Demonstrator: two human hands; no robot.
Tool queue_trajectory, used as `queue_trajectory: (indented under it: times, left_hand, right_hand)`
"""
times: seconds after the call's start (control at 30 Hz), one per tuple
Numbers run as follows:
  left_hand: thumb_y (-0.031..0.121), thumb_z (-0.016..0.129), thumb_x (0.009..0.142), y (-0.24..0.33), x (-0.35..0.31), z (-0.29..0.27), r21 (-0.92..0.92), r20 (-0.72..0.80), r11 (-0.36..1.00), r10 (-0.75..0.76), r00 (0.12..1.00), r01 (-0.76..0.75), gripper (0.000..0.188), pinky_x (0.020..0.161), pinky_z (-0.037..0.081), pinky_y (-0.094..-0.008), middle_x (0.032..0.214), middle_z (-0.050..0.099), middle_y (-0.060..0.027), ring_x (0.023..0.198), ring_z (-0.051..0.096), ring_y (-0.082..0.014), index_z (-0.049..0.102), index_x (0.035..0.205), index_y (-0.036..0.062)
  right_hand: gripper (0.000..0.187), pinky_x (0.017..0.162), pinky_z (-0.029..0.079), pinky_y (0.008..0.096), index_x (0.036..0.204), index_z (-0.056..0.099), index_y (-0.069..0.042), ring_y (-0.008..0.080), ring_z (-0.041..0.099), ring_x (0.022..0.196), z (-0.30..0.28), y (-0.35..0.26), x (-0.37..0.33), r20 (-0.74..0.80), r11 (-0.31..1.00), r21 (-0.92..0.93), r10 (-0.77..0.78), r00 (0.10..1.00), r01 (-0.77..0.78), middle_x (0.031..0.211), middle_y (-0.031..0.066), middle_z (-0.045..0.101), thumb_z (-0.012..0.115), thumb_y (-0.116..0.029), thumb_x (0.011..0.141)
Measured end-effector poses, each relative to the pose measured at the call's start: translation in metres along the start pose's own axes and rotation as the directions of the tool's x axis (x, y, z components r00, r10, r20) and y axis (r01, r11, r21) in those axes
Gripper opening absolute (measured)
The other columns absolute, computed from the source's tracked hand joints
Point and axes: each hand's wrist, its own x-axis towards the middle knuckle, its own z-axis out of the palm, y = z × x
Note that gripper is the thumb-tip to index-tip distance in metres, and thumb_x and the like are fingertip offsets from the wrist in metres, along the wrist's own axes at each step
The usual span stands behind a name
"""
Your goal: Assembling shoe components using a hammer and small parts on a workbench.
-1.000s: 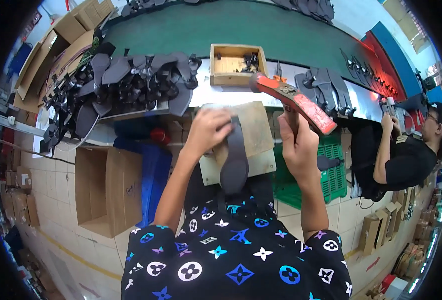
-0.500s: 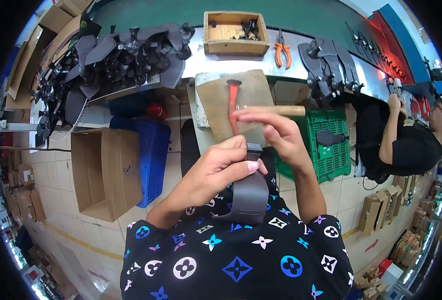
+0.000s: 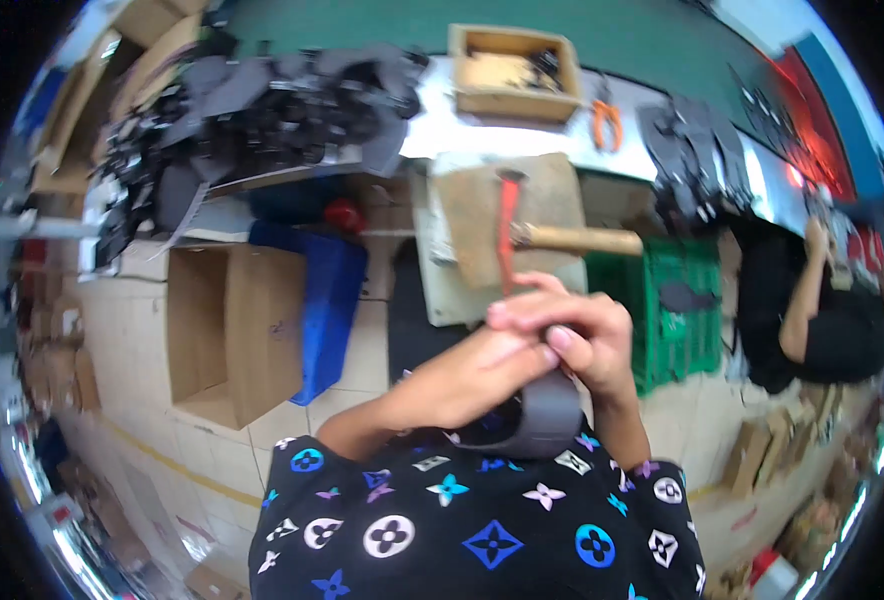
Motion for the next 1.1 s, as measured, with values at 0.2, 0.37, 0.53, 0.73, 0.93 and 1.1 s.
queue_trajectory:
  times: [0.2,0.37,0.53,0.73,0.93,1.1]
  left_hand:
    - [0.025,0.041,0.102,-0.010,0.010,-0.013,0.233,-0.081,0.972,0.035,0.996,-0.015,0.032,0.060,0.047,-0.0394,0.072,0.058,-0.0132,0.064,0.059,-0.0265,0.052,0.094,-0.0036]
    - [0.018,0.056,0.095,0.042,-0.022,-0.088,0.939,-0.282,0.338,0.655,0.701,0.062,0.022,0.069,0.048,-0.0440,0.090,0.060,-0.0229,0.085,0.061,-0.0383,0.058,0.091,-0.0038]
    - [0.031,0.057,0.099,0.166,-0.059,-0.191,0.794,-0.282,0.302,0.952,-0.120,0.528,0.037,0.080,0.047,-0.0462,0.098,0.059,-0.0212,0.091,0.059,-0.0399,0.057,0.096,-0.0055]
    - [0.043,0.062,0.091,0.223,-0.134,-0.401,0.535,-0.420,0.364,0.898,-0.133,0.762,0.044,0.086,0.050,-0.0499,0.105,0.065,-0.0269,0.101,0.063,-0.0440,0.066,0.103,-0.0002]
    - [0.051,0.063,0.086,0.191,-0.141,-0.496,0.587,-0.523,0.133,0.815,0.249,0.799,0.055,0.078,0.049,-0.0496,0.092,0.067,-0.0290,0.089,0.066,-0.0414,0.069,0.098,-0.0018]
    - [0.036,0.065,0.089,0.143,-0.124,-0.468,0.402,-0.740,0.211,0.648,0.181,0.891,0.043,0.089,0.049,-0.0496,0.112,0.067,-0.0222,0.103,0.064,-0.0385,0.067,0.115,0.0023]
  right_hand:
    - [0.032,0.114,0.032,0.0495,0.113,0.066,0.004,0.0297,0.064,0.116,-0.003,0.037,-0.007,-0.033,0.998,0.060,0.020,0.999,-0.018,0.117,0.0198,0.068,0.057,-0.023,0.097]
    - [0.050,0.109,0.039,0.0369,0.143,0.045,0.004,0.0266,0.051,0.131,-0.004,0.009,0.021,-0.213,0.953,-0.225,0.155,0.965,-0.203,0.147,0.0169,0.048,0.053,-0.025,0.102]
    - [0.036,0.093,0.050,0.0333,0.125,0.060,0.003,0.0206,0.065,0.106,-0.034,-0.026,0.023,-0.406,0.959,-0.257,0.004,0.914,-0.118,0.123,0.0133,0.065,0.047,-0.023,0.104]
    - [0.030,0.085,0.051,0.0290,0.114,0.064,0.003,0.0145,0.066,0.090,-0.042,-0.002,-0.004,-0.475,0.954,-0.185,0.123,0.871,-0.235,0.110,0.0108,0.070,0.049,-0.021,0.103]
    - [0.029,0.079,0.053,0.0297,0.112,0.064,0.004,0.0136,0.066,0.082,-0.070,0.018,-0.042,-0.608,0.956,-0.125,0.136,0.782,-0.264,0.105,0.0118,0.071,0.051,-0.020,0.103]
    - [0.023,0.067,0.052,0.0263,0.106,0.066,0.001,0.0117,0.066,0.074,-0.160,0.031,-0.043,-0.778,0.861,-0.399,-0.136,0.614,-0.315,0.090,0.0069,0.072,0.055,-0.018,0.101]
